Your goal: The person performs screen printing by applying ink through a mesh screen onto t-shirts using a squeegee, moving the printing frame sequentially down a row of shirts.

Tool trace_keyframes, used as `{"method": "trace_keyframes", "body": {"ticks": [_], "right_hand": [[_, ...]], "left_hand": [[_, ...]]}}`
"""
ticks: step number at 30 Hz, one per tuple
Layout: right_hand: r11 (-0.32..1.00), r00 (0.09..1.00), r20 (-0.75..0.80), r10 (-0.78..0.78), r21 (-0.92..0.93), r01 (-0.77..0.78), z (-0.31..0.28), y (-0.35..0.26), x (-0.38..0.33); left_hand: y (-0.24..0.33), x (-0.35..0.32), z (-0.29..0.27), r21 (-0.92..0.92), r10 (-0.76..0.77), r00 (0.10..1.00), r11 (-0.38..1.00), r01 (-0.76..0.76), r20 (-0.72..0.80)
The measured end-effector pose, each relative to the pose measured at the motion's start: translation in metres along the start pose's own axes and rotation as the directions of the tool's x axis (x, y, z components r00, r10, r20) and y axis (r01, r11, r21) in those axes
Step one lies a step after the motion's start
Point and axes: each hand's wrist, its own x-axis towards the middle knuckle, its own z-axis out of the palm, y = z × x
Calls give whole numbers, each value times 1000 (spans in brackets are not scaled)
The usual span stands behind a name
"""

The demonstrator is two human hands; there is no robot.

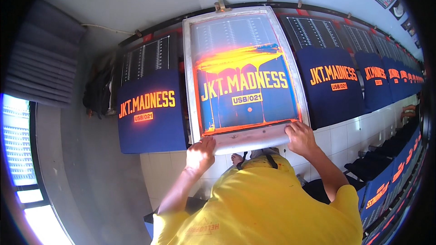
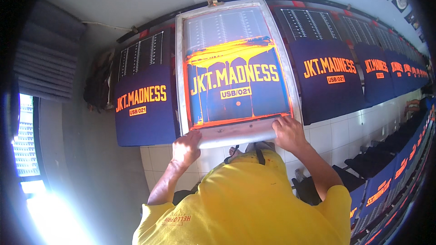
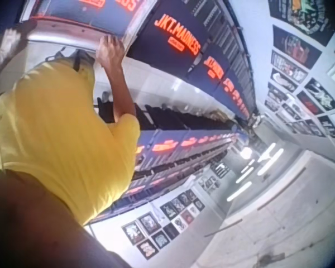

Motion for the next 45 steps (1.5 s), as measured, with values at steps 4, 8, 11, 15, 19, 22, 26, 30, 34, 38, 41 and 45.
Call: {"method": "trace_keyframes", "body": {"ticks": [4,8,11,15,19,22,26,30,34,38,41,45], "right_hand": [[997,990,-131,-51,-67,42,17,-2,-9],[996,993,-121,-8,-89,-2,32,12,8],[995,997,-80,4,-97,-12,32,22,35],[995,998,-63,22,-94,-28,25,28,50],[997,996,-87,25,-70,-31,24,21,35],[996,994,-106,8,-83,-17,15,4,13],[998,992,-122,1,-59,-8,19,-5,0],[992,987,-160,-12,-125,-9,34,10,9],[993,988,-148,-37,-118,20,37,32,47],[996,990,-132,-40,-88,28,36,58,91],[995,997,-81,1,-102,-9,38,76,124],[995,997,-81,-16,-101,8,38,99,174]], "left_hand": [[-2,-5,18,81,74,992,995,-66,-103],[-20,22,19,77,76,996,994,-73,-43],[-40,47,24,41,130,980,991,-125,-151],[-42,69,9,72,78,997,994,-78,3],[-35,54,4,24,119,992,993,-118,-52],[-23,28,1,63,107,994,992,-105,-22],[-16,9,12,98,81,995,992,-75,-57],[-25,27,22,99,123,985,989,-112,-124],[-43,62,22,98,116,987,990,-105,-111],[-63,108,15,125,113,993,986,-108,-36],[-75,145,11,121,130,989,985,-122,-65],[-109,186,23,59,165,971,986,-157,-174]]}}
